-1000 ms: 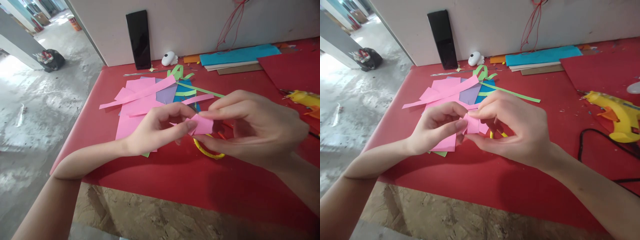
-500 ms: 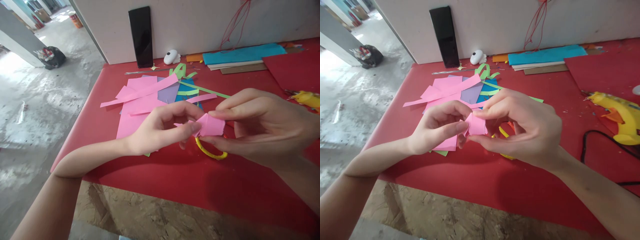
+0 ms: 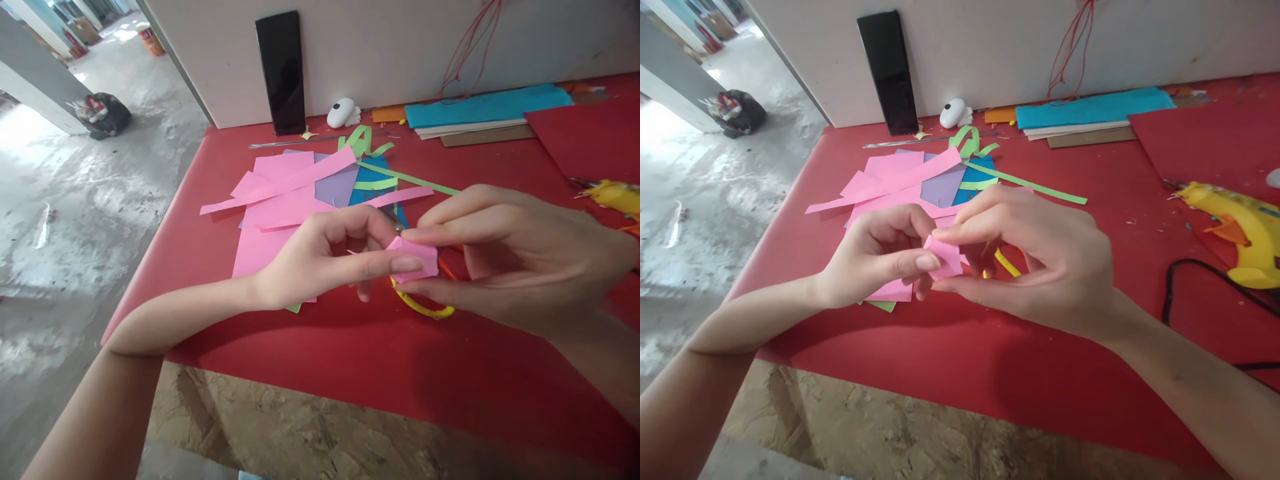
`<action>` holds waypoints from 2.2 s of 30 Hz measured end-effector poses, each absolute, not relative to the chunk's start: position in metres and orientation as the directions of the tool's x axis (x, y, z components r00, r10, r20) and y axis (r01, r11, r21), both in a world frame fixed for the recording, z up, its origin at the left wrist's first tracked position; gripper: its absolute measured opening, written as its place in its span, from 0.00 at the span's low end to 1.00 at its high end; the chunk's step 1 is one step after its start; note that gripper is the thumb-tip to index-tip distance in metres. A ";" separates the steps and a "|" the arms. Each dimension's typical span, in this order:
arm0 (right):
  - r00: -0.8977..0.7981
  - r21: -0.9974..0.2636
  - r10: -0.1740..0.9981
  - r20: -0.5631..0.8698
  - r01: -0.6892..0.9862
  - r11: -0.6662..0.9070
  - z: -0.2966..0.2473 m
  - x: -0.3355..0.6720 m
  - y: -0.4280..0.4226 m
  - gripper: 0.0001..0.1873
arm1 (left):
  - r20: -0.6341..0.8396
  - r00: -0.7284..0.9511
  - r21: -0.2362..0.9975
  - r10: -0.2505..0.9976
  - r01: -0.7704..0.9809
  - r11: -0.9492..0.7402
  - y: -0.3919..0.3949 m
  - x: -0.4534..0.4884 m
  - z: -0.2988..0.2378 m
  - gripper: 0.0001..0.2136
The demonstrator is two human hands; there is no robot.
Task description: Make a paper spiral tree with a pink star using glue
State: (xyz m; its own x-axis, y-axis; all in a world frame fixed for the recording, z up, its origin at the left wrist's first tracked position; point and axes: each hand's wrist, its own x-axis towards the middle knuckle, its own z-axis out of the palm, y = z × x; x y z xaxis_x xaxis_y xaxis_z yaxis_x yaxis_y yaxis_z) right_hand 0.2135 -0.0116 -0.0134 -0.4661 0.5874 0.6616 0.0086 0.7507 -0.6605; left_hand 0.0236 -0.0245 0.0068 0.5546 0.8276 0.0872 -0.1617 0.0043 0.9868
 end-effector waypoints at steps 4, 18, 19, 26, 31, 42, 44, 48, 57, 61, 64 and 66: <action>-0.470 -0.629 0.557 0.685 0.003 0.777 -0.014 0.212 -0.010 0.18 | 0.077 0.561 0.985 0.824 -0.168 0.023 -0.024 0.023 0.006 0.18; -0.410 -0.681 0.623 0.666 0.004 0.732 -0.013 0.214 -0.012 0.25 | 0.260 0.576 0.932 0.775 0.060 -0.358 -0.028 0.019 0.010 0.20; -0.415 -0.682 0.623 0.663 0.008 0.731 -0.013 0.214 -0.012 0.26 | 0.271 0.574 0.925 0.773 0.068 -0.375 -0.028 0.019 0.010 0.20; -0.442 -0.676 0.607 0.660 0.002 0.737 -0.011 0.214 -0.013 0.26 | 0.316 0.548 0.909 0.775 0.060 -0.413 -0.027 0.020 0.007 0.18; -0.445 -0.667 0.599 0.665 0.006 0.745 -0.011 0.213 -0.013 0.27 | 0.367 0.507 0.880 0.780 0.081 -0.467 -0.027 0.020 0.006 0.18; -0.433 -0.638 0.576 0.694 0.003 0.770 -0.014 0.211 -0.011 0.18 | 0.387 0.477 0.881 0.789 0.063 -0.470 -0.027 0.020 0.004 0.20; -0.431 -0.644 0.581 0.690 0.000 0.765 -0.014 0.212 -0.012 0.19 | 0.416 0.474 0.882 0.776 -0.002 -0.471 -0.027 0.020 0.002 0.18; -0.400 -0.611 0.582 0.708 0.067 0.789 -0.014 0.213 -0.014 0.16 | 0.513 0.498 0.825 0.699 -0.062 -0.561 -0.024 0.020 0.001 0.12; -0.455 -0.522 0.539 0.709 0.175 0.835 -0.009 0.217 -0.015 0.10 | 0.516 0.524 0.783 0.678 0.031 -0.621 -0.023 0.016 0.009 0.13; -0.454 -0.511 0.526 0.719 0.169 0.843 -0.009 0.218 -0.015 0.09 | 0.495 0.544 0.789 0.677 0.046 -0.613 -0.023 0.015 0.010 0.12; -0.473 -0.532 0.541 0.696 0.168 0.830 -0.010 0.218 -0.014 0.07 | 0.468 0.550 0.797 0.692 0.076 -0.599 -0.022 0.014 0.011 0.15; -0.479 -0.544 0.548 0.686 0.163 0.823 -0.009 0.218 -0.013 0.07 | 0.459 0.546 0.799 0.700 0.090 -0.594 -0.022 0.015 0.010 0.17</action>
